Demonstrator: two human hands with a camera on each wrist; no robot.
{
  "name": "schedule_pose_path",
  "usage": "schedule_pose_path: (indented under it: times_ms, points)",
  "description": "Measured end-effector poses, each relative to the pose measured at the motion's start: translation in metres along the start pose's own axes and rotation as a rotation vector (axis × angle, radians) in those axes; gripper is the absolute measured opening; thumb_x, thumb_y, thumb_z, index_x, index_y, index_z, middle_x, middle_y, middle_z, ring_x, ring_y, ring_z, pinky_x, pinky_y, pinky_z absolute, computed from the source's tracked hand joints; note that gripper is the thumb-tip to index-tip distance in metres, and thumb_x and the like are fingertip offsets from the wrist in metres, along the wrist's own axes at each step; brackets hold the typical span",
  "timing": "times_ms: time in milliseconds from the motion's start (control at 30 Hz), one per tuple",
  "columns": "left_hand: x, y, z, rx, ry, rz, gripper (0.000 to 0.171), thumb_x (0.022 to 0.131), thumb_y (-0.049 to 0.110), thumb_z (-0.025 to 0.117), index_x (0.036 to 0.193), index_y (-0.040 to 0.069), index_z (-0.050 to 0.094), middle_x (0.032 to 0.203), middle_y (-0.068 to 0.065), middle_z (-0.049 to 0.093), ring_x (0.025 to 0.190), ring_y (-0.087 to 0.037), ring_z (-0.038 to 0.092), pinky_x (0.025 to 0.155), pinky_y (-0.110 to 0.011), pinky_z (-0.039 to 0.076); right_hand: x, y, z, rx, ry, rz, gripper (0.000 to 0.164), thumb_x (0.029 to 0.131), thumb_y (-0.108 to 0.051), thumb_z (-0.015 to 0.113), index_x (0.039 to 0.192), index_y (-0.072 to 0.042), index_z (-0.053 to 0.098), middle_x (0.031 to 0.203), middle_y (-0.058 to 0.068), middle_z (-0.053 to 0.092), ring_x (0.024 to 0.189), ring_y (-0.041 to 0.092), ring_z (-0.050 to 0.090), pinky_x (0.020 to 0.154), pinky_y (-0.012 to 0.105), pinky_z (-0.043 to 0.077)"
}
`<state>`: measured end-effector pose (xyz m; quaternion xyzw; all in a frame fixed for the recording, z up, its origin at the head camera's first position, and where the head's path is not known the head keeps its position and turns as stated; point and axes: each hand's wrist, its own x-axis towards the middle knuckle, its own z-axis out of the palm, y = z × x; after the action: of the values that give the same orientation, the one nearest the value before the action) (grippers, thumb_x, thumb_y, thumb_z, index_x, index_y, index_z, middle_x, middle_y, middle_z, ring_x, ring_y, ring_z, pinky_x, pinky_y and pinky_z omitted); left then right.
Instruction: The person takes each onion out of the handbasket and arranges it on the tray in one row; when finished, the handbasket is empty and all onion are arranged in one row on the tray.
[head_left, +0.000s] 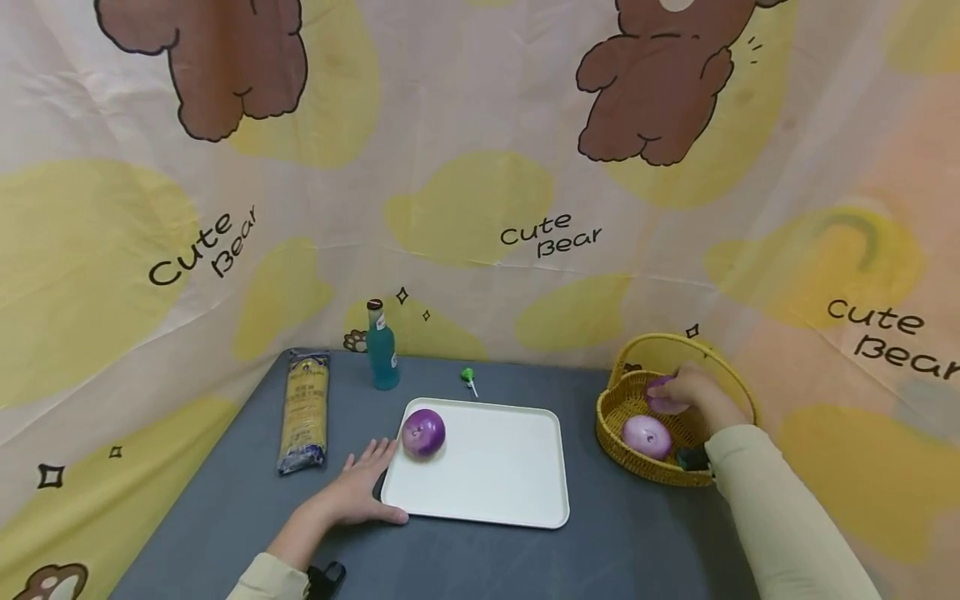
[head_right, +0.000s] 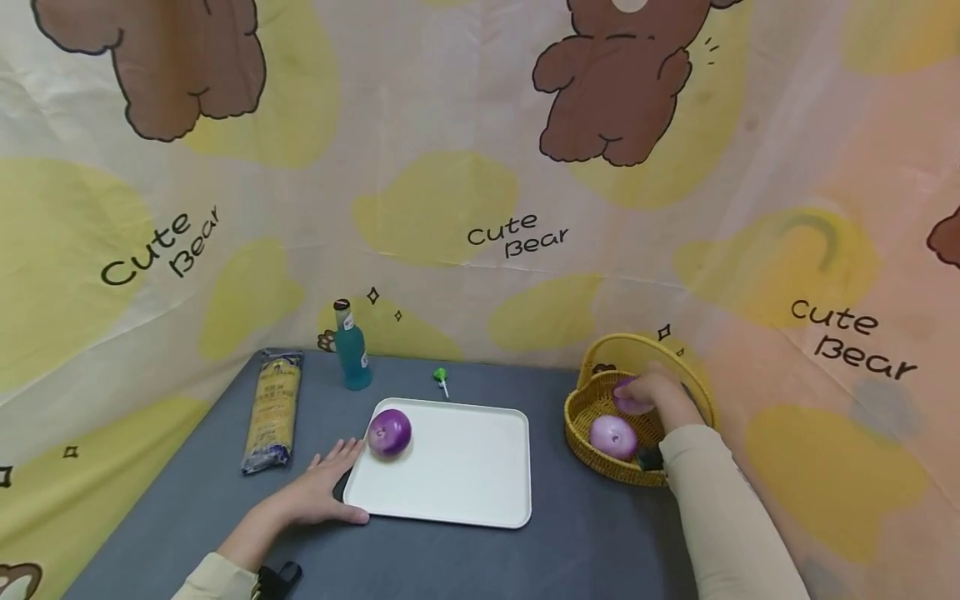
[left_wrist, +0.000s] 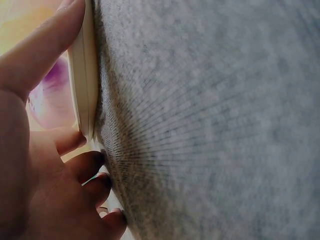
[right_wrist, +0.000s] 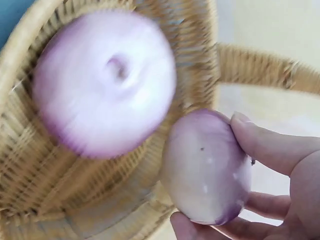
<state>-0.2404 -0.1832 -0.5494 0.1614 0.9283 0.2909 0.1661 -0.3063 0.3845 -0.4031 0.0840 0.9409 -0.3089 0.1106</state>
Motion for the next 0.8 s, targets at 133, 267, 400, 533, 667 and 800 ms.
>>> schedule_pose_path:
  times_ms: [133,267,400,533,667,800]
  points:
    - [0.003,0.001,-0.001,0.009,0.005,0.008,0.130,0.068,0.063,0.085,0.162,0.005,0.017,0.167,-0.025,0.014,0.155,-0.045,0.005,0.121,-0.068,0.000,-0.005,-0.021,-0.003,-0.140,0.072,-0.069,0.061,0.090,-0.039,0.075,0.114,0.014,0.057,0.104,0.026,0.063,0.092,0.035,0.061,0.078,0.042,0.053]
    - [0.002,0.002,-0.002,0.015,0.005,0.002,0.130,0.068,0.063,0.085,0.161,0.004,0.017,0.167,-0.025,0.015,0.155,-0.046,0.005,0.121,-0.068,0.001,-0.011,-0.040,0.002,-0.093,0.097,-0.137,0.060,0.088,-0.042,0.077,0.115,0.009,0.060,0.104,0.023,0.065,0.091,0.033,0.061,0.073,0.037,0.054]
    - [0.000,0.003,-0.002,0.013,-0.004,-0.001,0.130,0.068,0.062,0.086,0.161,0.003,0.017,0.166,-0.026,0.015,0.154,-0.046,0.006,0.120,-0.069,0.001,-0.015,-0.048,0.012,-0.051,0.122,-0.187,0.055,0.086,-0.038,0.080,0.113,0.007,0.063,0.102,0.021,0.067,0.088,0.030,0.062,0.069,0.033,0.054]
    - [-0.001,0.003,-0.001,0.003,-0.010,-0.005,0.129,0.068,0.062,0.085,0.162,0.005,0.017,0.167,-0.025,0.015,0.155,-0.045,0.005,0.121,-0.068,0.000,-0.018,-0.053,0.023,-0.064,0.133,-0.206,0.056,0.085,-0.038,0.081,0.113,0.008,0.066,0.099,0.021,0.068,0.084,0.029,0.062,0.066,0.032,0.054]
    - [-0.002,0.002,0.000,0.005,-0.012,-0.017,0.128,0.068,0.062,0.085,0.162,0.006,0.017,0.167,-0.023,0.014,0.155,-0.044,0.004,0.121,-0.067,0.000,-0.019,-0.063,0.033,-0.088,0.136,-0.225,0.062,0.084,-0.041,0.081,0.117,0.009,0.065,0.102,0.023,0.068,0.087,0.031,0.063,0.070,0.036,0.055]
    - [-0.002,0.002,0.000,0.009,-0.014,-0.022,0.128,0.068,0.062,0.085,0.162,0.006,0.017,0.167,-0.023,0.014,0.155,-0.044,0.004,0.122,-0.067,0.000,-0.018,-0.072,0.044,-0.085,0.129,-0.235,0.066,0.084,-0.042,0.081,0.125,0.006,0.063,0.110,0.025,0.068,0.095,0.033,0.064,0.078,0.040,0.056]
